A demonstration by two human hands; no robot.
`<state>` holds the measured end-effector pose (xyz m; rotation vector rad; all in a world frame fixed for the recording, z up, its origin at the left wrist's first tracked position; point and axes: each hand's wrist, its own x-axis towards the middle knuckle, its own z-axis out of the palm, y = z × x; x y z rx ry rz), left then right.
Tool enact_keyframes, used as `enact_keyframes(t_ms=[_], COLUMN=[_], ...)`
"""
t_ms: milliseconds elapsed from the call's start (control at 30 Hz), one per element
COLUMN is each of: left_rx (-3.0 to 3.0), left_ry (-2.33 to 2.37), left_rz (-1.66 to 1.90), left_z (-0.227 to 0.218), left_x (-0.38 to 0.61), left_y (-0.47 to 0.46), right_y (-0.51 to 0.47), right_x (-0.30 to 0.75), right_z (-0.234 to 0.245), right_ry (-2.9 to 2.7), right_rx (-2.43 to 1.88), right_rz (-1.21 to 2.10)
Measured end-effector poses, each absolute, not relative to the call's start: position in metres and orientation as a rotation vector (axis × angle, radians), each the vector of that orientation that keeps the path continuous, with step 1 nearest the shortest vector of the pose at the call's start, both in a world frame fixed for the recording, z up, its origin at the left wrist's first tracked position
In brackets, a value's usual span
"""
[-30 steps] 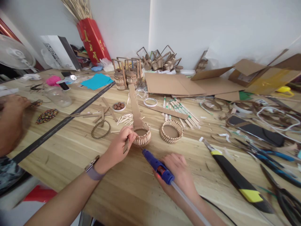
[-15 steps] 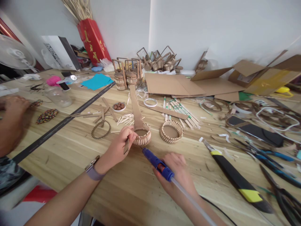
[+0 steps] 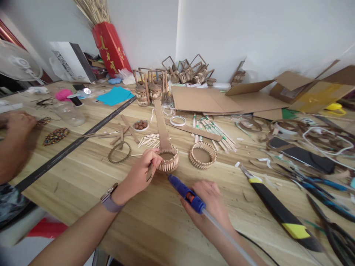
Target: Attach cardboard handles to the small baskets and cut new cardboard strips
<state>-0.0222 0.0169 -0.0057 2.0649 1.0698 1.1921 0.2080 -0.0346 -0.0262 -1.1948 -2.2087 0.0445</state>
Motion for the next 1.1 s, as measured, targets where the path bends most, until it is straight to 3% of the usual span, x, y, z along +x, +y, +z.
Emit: enact_keyframes(t_ms=[900, 1100], left_rx=[2.036, 2.054], left_ry=[1.035, 1.026], left_rz=[1.179, 1.202], left_z=[-0.004, -0.0069], left_x=[-0.0237, -0.0235], left_y=[0.0166, 0.0184], right_y=[-0.0353, -0.0351], right_x=[0.2105, 0.2088], right_z=[-0.0217, -0.0193], right_ry=[-2.186, -2.111], right_rx=[-1.292, -1.409], right_rz=[0.033, 0.205])
